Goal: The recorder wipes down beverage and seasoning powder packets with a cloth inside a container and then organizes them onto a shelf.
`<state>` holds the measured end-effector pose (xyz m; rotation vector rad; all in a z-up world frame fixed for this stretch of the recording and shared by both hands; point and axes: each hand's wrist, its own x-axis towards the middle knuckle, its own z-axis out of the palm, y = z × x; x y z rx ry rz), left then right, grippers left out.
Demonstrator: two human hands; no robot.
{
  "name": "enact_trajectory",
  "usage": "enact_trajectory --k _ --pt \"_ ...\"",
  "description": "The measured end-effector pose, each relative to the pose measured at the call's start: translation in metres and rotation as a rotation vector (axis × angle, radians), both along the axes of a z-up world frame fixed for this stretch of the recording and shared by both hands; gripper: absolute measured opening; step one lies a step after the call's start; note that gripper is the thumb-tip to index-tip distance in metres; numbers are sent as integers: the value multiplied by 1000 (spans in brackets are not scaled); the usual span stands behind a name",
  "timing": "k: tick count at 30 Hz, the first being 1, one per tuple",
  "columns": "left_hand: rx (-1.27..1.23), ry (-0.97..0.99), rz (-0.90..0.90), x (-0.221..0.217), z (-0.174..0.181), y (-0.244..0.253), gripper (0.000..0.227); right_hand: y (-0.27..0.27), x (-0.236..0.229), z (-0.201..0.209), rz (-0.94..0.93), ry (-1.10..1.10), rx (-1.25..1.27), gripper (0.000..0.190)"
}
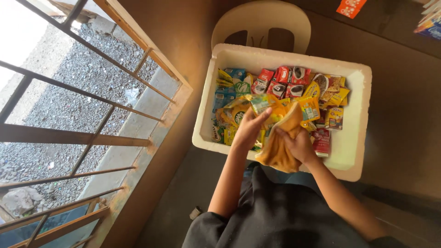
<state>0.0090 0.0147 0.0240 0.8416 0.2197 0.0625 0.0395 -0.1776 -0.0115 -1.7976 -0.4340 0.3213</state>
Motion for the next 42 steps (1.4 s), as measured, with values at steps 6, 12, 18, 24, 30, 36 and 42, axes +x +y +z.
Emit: enact_trajectory --k 6,12,18,24,30,36,42 --pt "-176 251 -150 -10 -24 -36 52 4 17 21 -87 137 -11 29" --pt "-137 286 81 8 24 -21 66 3 14 23 377 221 180 55" --pt "-634 -164 112 36 6 8 71 26 -29 -63 145 388 323 41" --pt "-353 182 -248 7 -16 24 60 25 -15 -35 127 -39 148 37" --pt "151 61 -336 -9 -106 15 50 -2 26 -71 -104 376 181 46" --pt "-372 147 96 8 -23 -9 44 -6 31 -46 214 359 30 43" --pt "-441 84 287 15 -8 -2 53 0 15 3 279 288 76 50"
